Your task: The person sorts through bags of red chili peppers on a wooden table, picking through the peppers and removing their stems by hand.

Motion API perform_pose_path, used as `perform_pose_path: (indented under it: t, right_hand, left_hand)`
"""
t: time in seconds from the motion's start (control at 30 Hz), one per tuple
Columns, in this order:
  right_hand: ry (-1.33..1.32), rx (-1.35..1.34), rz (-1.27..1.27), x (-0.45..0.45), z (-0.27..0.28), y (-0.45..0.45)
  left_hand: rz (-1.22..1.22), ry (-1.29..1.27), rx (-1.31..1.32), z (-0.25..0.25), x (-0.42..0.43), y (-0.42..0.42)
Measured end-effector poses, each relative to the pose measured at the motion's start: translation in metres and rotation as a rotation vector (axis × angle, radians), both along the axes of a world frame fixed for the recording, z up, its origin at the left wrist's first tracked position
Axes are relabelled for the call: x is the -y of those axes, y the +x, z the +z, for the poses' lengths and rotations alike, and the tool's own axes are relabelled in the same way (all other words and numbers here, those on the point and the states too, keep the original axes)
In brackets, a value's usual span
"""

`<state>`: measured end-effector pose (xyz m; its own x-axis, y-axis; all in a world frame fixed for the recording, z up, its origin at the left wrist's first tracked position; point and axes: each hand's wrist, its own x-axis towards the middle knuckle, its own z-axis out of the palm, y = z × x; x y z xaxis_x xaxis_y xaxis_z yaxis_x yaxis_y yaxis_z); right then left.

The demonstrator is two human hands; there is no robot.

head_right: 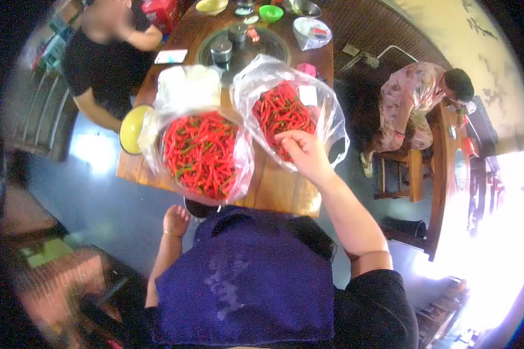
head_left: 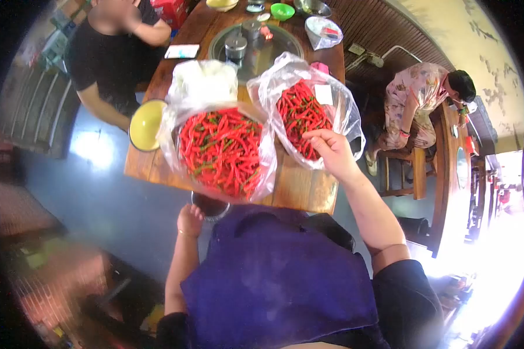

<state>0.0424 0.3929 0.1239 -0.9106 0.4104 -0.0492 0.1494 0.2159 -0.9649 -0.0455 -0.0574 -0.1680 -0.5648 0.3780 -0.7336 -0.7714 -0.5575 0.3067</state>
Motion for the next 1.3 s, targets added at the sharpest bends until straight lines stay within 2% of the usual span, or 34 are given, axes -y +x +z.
perform_pose_path:
  t: [0.03, 0.1, 0.17, 0.23, 0.3, 0.37, 0.4, 0.43, 0.47, 0.5, 0.53, 0.6, 0.67, 0.77, 0.9, 0.93, 1.0, 1.1, 1.13, 1.23, 1.3]
  right_hand:
    - [0.074, 0.055, -0.015, -0.02, -0.009, -0.005]
    - [0.045, 0.099, -0.03, -0.051, -0.03, -0.02]
    - [0.248, 0.148, -0.027, -0.077, -0.044, -0.042]
    - [0.211, 0.194, -0.076, -0.099, -0.074, -0.068]
    - [0.425, 0.227, -0.051, -0.122, -0.11, -0.098]
    - [0.613, 0.196, -0.006, -0.146, -0.139, -0.125]
    - [0.586, 0.191, -0.011, -0.153, -0.149, -0.136]
    - [0.64, 0.251, -0.02, -0.155, -0.146, -0.145]
    - [0.695, 0.314, -0.023, -0.157, -0.142, -0.153]
    - [0.754, 0.375, -0.019, -0.158, -0.141, -0.159]
    - [0.413, 0.168, -0.14, -0.16, -0.158, -0.16]
    - [0.165, 0.036, -0.173, -0.17, -0.181, -0.166]
    - [0.156, 0.051, -0.103, -0.176, -0.193, -0.176]
    - [0.159, 0.064, -0.026, -0.18, -0.209, -0.188]
    - [0.187, 0.116, 0.109, -0.18, -0.2, -0.185]
    - [0.236, 0.171, 0.177, -0.174, -0.172, -0.18]
    - [0.339, 0.272, 0.314, -0.158, -0.119, -0.169]
    - [0.924, 0.454, 0.401, -0.127, -0.104, -0.155]
    - [0.892, 0.54, 0.441, -0.123, -0.108, -0.156]
    - [0.754, 0.499, 0.424, -0.123, -0.102, -0.155]
    - [0.827, 0.583, 0.396, -0.118, -0.099, -0.162]
  left_hand:
    - [-0.019, 0.094, -0.031, -0.015, 0.011, 0.0]
    - [0.029, -0.031, 0.01, 0.003, 0.011, -0.004]
    - [0.087, -0.161, 0.054, 0.029, 0.001, -0.001]
    - [0.16, -0.291, 0.103, 0.052, -0.01, 0.005]
    - [0.196, -0.322, 0.118, 0.065, -0.01, 0.009]
    - [0.21, -0.131, 0.105, 0.052, 0.013, 0.017]
    - [0.232, 0.009, 0.124, 0.043, 0.027, 0.021]
    - [0.259, 0.075, 0.175, 0.059, 0.019, 0.022]
    - [0.106, -0.246, 0.027, 0.075, 0.011, 0.03]
    - [0.125, -0.311, 0.054, 0.089, 0.0, 0.033]
    - [0.148, -0.375, 0.083, 0.103, -0.009, 0.036]
    - [0.181, -0.409, 0.126, 0.11, -0.008, 0.043]
    - [0.2, -0.34, 0.144, 0.097, 0.01, 0.053]
    - [0.229, -0.547, 0.24, 0.107, -0.006, 0.062]
    - [0.167, -0.545, 0.244, 0.089, 0.01, 0.073]
    - [-0.056, -0.503, -0.049, 0.066, 0.038, 0.08]
    - [0.047, -0.552, 0.09, 0.083, 0.019, 0.071]
    - [0.074, -0.688, 0.2, 0.119, -0.017, 0.054]
    - [0.056, -0.694, 0.183, 0.121, -0.016, 0.049]
    - [-0.009, -0.674, 0.096, 0.137, -0.008, 0.032]
    - [-0.065, -0.593, -0.013, 0.162, -0.001, 0.015]
